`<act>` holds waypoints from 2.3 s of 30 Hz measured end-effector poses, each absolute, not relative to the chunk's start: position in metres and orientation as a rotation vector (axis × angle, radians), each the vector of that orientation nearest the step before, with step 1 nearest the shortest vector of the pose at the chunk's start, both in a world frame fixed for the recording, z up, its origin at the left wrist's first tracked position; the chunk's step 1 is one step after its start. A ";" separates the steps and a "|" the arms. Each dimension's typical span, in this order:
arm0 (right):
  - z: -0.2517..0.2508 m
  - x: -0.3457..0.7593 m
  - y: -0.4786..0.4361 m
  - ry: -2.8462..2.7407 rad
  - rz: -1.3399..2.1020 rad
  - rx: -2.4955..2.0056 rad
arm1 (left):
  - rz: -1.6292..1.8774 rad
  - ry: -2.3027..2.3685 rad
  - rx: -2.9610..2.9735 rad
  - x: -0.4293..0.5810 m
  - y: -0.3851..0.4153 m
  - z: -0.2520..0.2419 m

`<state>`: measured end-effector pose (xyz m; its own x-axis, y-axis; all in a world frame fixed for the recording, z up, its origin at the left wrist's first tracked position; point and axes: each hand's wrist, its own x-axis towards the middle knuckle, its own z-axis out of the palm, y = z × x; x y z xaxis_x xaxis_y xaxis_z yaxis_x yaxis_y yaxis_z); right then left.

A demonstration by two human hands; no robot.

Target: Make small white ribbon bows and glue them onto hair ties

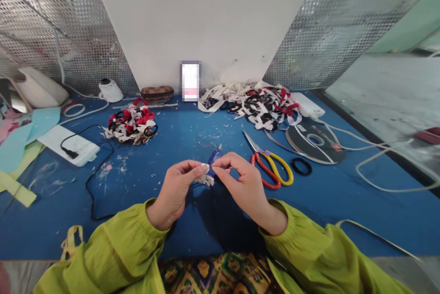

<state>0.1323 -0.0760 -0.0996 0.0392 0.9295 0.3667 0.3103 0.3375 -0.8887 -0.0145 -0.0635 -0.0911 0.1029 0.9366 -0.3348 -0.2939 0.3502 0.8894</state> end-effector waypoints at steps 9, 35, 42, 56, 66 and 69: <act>-0.101 0.133 -0.078 -1.700 0.542 -1.124 | 1.003 1.039 0.739 -0.015 -0.064 -0.090; -0.102 0.129 -0.081 -1.689 0.483 -1.171 | 1.105 1.000 0.604 -0.013 -0.066 -0.092; -0.103 0.128 -0.077 -1.550 0.739 -1.220 | 1.160 1.108 0.863 -0.013 -0.068 -0.091; -0.102 0.127 -0.081 -1.591 0.644 -1.154 | 1.090 1.047 0.711 -0.010 -0.064 -0.090; -0.104 0.129 -0.080 -1.689 0.483 -1.175 | 0.939 1.057 0.833 -0.016 -0.065 -0.091; -0.106 0.131 -0.081 -1.933 0.220 -1.051 | 0.936 1.049 0.709 -0.017 -0.064 -0.093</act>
